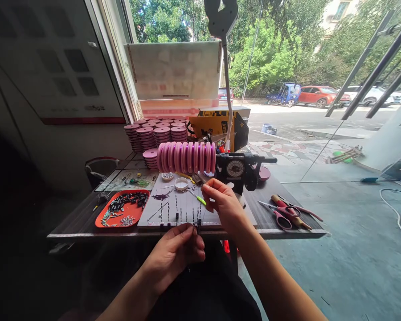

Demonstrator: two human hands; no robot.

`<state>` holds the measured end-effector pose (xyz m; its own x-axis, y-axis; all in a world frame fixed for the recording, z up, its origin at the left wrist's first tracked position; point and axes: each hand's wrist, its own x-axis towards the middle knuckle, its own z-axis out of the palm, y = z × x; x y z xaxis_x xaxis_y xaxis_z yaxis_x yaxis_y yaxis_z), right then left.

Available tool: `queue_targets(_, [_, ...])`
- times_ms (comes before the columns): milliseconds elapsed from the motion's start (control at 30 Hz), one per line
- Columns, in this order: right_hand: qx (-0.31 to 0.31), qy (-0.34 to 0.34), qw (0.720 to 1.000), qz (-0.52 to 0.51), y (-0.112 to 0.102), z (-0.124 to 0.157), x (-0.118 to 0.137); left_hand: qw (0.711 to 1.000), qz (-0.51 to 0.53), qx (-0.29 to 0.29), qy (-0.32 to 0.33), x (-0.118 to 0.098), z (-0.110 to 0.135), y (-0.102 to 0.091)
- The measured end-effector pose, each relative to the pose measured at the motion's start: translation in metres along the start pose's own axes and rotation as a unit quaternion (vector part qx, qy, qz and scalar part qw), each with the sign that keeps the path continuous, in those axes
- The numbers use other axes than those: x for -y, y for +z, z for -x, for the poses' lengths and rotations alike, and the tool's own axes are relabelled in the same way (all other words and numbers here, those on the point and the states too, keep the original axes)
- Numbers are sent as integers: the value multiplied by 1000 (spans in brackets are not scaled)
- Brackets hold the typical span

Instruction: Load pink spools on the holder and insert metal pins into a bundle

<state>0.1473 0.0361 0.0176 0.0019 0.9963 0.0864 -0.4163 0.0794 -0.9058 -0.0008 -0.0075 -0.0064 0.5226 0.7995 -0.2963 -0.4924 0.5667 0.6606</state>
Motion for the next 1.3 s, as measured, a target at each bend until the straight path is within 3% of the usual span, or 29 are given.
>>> queue_targets(867, [-8,-7,1000,19,0,0,1,1000,-2,-11,-11,6,6,-10])
queue_targets(1000, [-17,-17,999,37,-2,-1,1,999,-41,-6,1,5,5,-12])
queue_targets(1133, [-26,-25,997,65,-5,3,0,995,-94,21,30,-1,-6,-7])
queue_targets(1300, [-37,-9,996,78,-8,12,-4,996,-79,36,19,-11,-20,7])
